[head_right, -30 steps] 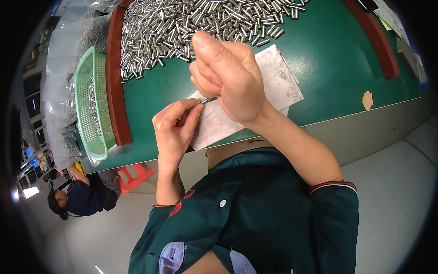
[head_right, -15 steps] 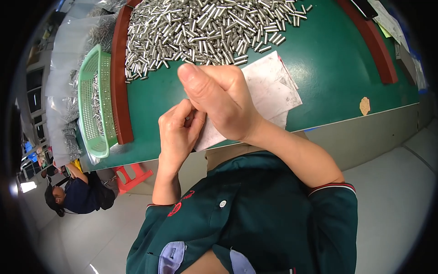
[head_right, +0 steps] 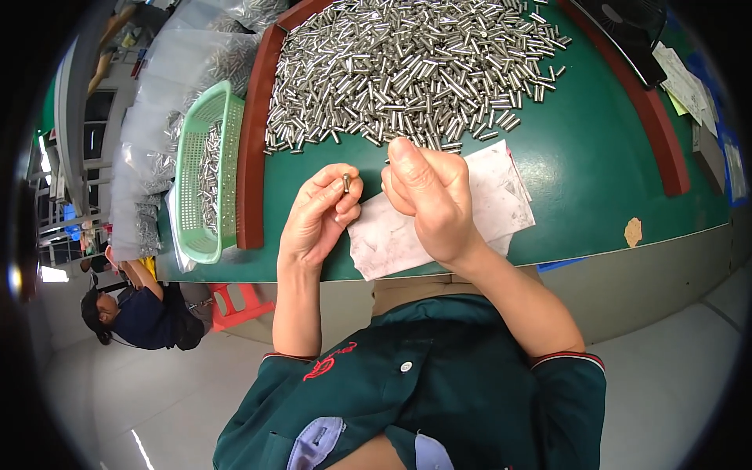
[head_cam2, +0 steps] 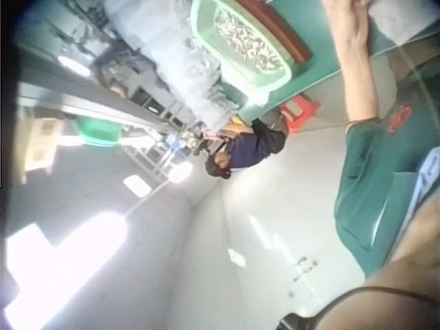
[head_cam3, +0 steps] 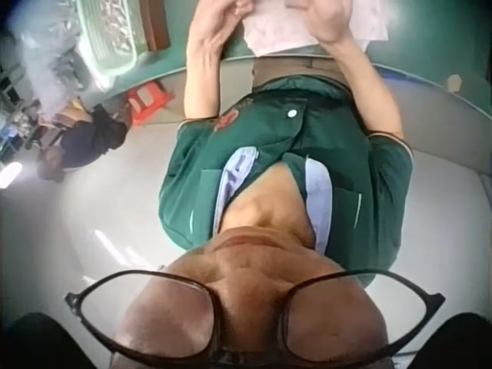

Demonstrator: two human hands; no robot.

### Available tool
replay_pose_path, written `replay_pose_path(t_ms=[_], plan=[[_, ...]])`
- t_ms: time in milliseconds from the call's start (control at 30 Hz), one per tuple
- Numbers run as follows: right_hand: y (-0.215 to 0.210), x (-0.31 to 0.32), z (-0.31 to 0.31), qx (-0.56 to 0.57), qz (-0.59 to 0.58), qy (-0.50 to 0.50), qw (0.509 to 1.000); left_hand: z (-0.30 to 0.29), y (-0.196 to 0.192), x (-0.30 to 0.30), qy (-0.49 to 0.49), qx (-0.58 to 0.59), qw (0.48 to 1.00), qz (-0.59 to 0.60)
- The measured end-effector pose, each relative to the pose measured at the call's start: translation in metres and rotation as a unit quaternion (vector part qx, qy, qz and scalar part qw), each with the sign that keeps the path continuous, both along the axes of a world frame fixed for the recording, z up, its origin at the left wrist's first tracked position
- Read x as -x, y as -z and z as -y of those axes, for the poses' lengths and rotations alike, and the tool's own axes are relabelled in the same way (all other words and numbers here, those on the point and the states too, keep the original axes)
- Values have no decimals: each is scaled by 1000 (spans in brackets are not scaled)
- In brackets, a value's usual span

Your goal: Inspecting and cleaning small metal pins using a handheld scraper tool at a workbench.

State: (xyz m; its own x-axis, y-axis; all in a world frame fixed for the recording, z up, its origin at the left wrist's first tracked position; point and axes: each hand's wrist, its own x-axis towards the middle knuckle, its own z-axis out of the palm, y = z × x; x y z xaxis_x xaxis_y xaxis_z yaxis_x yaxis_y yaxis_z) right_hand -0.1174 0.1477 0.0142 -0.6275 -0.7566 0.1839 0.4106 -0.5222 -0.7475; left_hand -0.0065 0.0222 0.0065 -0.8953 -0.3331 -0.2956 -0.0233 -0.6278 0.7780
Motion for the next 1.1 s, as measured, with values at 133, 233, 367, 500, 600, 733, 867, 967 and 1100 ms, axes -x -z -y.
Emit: replay_pose_path(t_ms=[133, 233, 367, 500, 600, 733, 867, 967, 1100], plan=[[1, 1, 0, 1, 15, 1, 1000, 3, -10, 8, -44, -43, 998, 27], [1, 2, 0, 4, 23, 3, 1000, 18, -8, 20, -3, 151, 988, 43], [1, 2, -1, 3, 28, 1, 1000, 18, -15, 45, 3, 586, 798, 139], [5, 2, 0, -5, 46, 5, 999, 20, -11, 56, -26, 715, 677, 176], [3, 3, 2, -13, 58, 7, 998, 19, -4, 58, -29, 730, 664, 160], [1, 6, 2, -12, 54, 8, 998, 16, -8, 52, -9, 702, 693, 165], [2, 6, 4, -8, 75, 4, 997, 26, 5, 40, -34, 545, 831, 104], [2, 8, 3, -10, 82, 8, 997, 37, 0, 37, 27, 314, 947, 63], [1, 8, 3, -24, 86, 2, 996, 38, -3, 38, 49, 146, 987, 37]])
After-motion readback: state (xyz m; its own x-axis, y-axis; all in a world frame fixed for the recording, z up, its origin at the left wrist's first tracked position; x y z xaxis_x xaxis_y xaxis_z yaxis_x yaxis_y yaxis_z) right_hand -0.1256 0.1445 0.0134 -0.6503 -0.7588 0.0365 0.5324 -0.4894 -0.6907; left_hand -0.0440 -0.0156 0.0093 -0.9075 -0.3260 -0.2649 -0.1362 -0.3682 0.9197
